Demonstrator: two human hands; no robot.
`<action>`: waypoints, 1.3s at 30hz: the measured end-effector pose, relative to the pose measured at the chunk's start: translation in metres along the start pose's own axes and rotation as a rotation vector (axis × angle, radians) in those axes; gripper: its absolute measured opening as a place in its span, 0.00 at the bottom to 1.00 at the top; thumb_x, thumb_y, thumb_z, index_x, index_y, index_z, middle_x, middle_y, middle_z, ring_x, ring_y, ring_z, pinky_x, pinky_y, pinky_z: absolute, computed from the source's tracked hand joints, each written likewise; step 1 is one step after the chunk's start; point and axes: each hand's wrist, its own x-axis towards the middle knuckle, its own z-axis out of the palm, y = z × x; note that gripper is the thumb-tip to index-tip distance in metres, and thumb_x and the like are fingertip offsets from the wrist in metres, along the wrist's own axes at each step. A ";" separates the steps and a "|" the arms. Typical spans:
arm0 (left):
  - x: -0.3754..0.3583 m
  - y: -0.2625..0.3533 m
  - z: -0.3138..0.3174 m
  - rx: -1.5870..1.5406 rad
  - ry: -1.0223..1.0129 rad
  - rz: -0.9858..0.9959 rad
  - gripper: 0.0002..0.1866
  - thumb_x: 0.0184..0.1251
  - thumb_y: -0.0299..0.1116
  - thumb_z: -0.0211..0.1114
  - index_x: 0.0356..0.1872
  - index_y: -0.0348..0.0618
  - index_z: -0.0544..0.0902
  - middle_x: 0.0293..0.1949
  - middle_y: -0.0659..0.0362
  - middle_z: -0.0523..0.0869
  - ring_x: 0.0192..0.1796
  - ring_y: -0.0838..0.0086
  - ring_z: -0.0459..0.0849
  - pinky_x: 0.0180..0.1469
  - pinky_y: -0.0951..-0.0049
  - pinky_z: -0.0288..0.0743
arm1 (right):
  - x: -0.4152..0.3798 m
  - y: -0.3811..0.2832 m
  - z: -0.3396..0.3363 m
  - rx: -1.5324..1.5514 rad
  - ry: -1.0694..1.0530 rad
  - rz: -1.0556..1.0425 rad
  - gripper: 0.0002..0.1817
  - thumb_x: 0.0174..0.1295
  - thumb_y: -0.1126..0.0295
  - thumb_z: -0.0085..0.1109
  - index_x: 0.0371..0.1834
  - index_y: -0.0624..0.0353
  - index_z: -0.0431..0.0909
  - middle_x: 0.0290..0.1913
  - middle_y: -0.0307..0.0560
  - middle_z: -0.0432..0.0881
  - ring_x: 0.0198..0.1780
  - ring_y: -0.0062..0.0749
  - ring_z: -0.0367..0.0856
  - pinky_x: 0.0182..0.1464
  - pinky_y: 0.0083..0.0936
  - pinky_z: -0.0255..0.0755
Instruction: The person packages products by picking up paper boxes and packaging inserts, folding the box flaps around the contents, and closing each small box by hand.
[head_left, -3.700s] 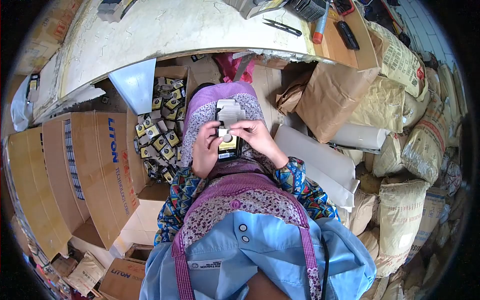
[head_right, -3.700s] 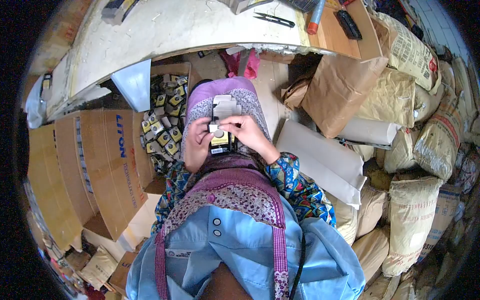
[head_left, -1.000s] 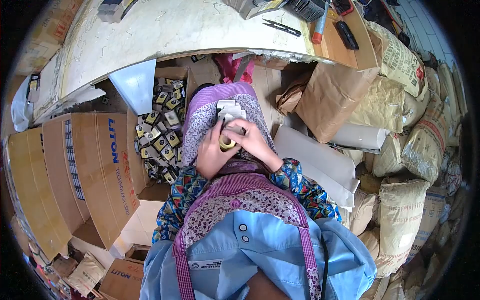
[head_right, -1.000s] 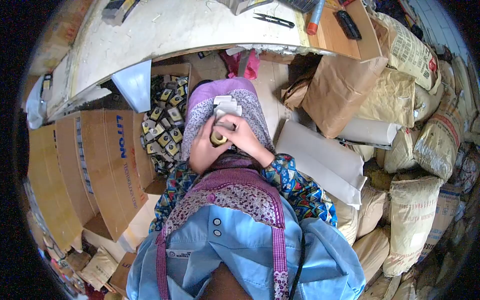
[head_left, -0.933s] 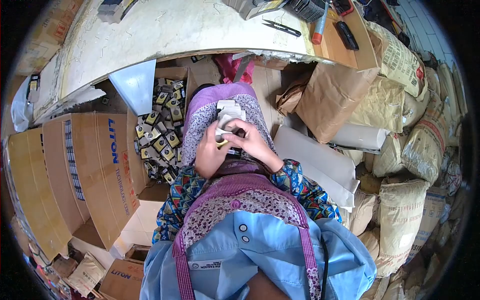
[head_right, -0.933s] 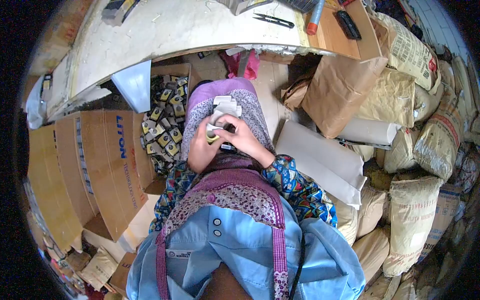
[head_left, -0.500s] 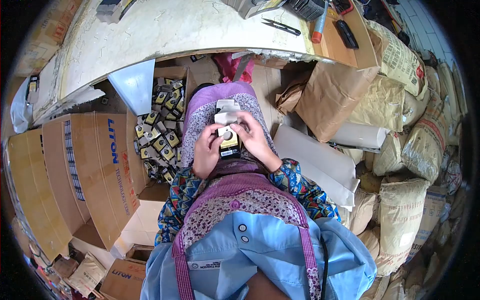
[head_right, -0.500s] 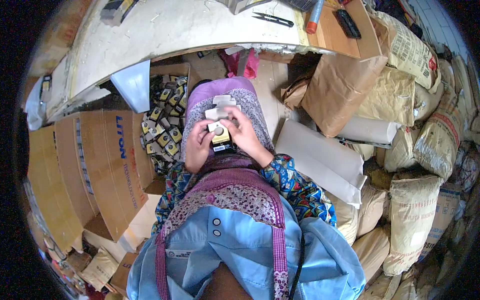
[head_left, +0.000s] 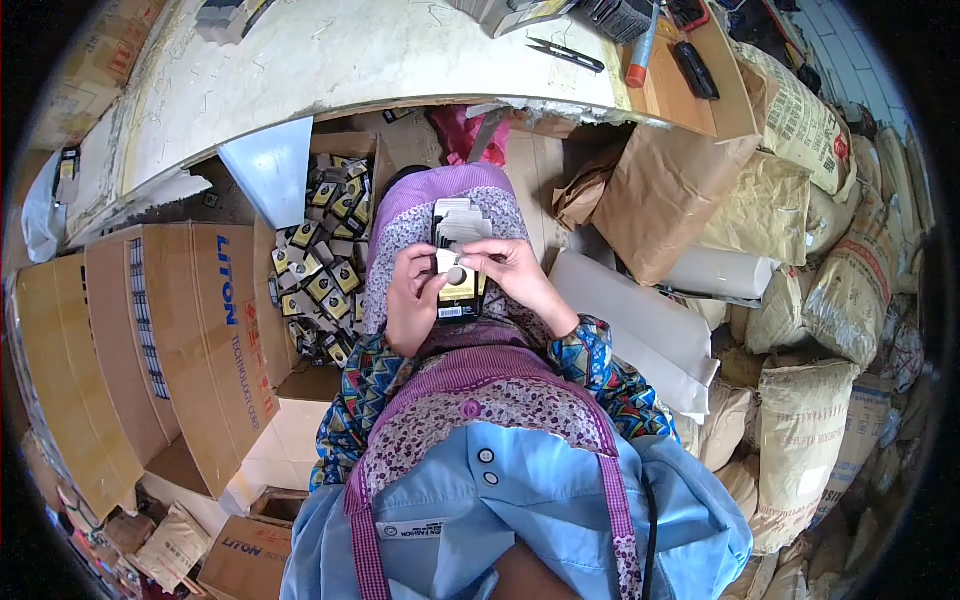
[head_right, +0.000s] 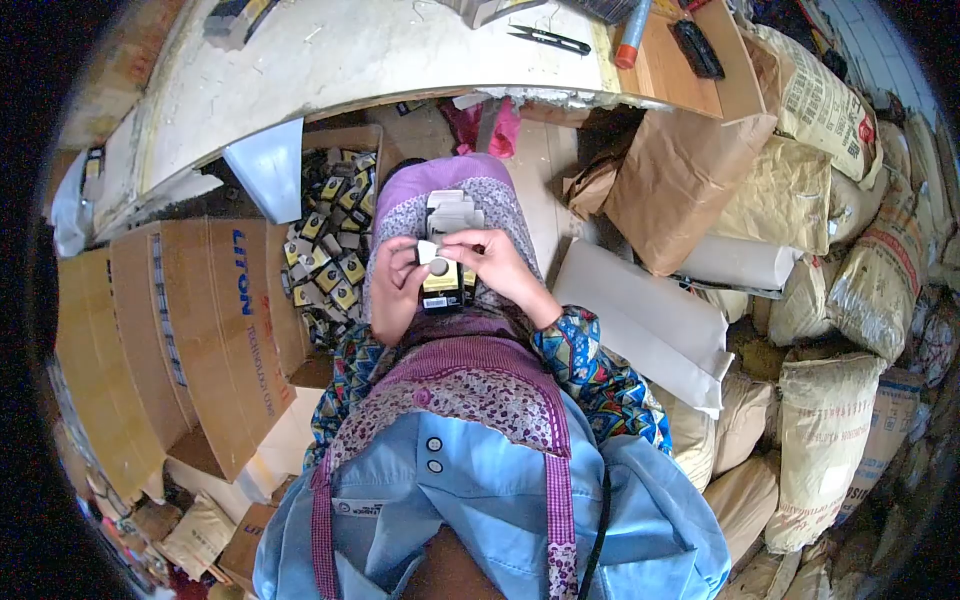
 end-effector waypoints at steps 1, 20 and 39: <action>-0.001 0.006 0.002 -0.023 -0.005 -0.052 0.15 0.60 0.14 0.54 0.49 0.34 0.70 0.42 0.52 0.80 0.45 0.73 0.81 0.47 0.79 0.74 | -0.001 -0.002 -0.003 -0.040 -0.024 0.001 0.08 0.59 0.72 0.61 0.38 0.65 0.82 0.35 0.40 0.84 0.39 0.17 0.77 0.44 0.20 0.71; 0.004 0.008 0.012 0.812 -0.053 0.370 0.20 0.55 0.29 0.66 0.50 0.37 0.76 0.46 0.44 0.80 0.48 0.51 0.79 0.49 0.61 0.73 | 0.001 0.014 0.011 -0.237 0.119 -0.119 0.05 0.52 0.71 0.64 0.27 0.60 0.79 0.38 0.44 0.76 0.42 0.29 0.75 0.47 0.24 0.66; 0.004 0.001 0.003 -0.014 -0.045 -0.040 0.14 0.62 0.18 0.56 0.50 0.33 0.70 0.41 0.53 0.80 0.43 0.77 0.81 0.45 0.80 0.74 | 0.000 0.007 0.009 -0.072 0.085 -0.219 0.10 0.61 0.77 0.54 0.46 0.65 0.75 0.41 0.43 0.77 0.46 0.25 0.74 0.51 0.21 0.66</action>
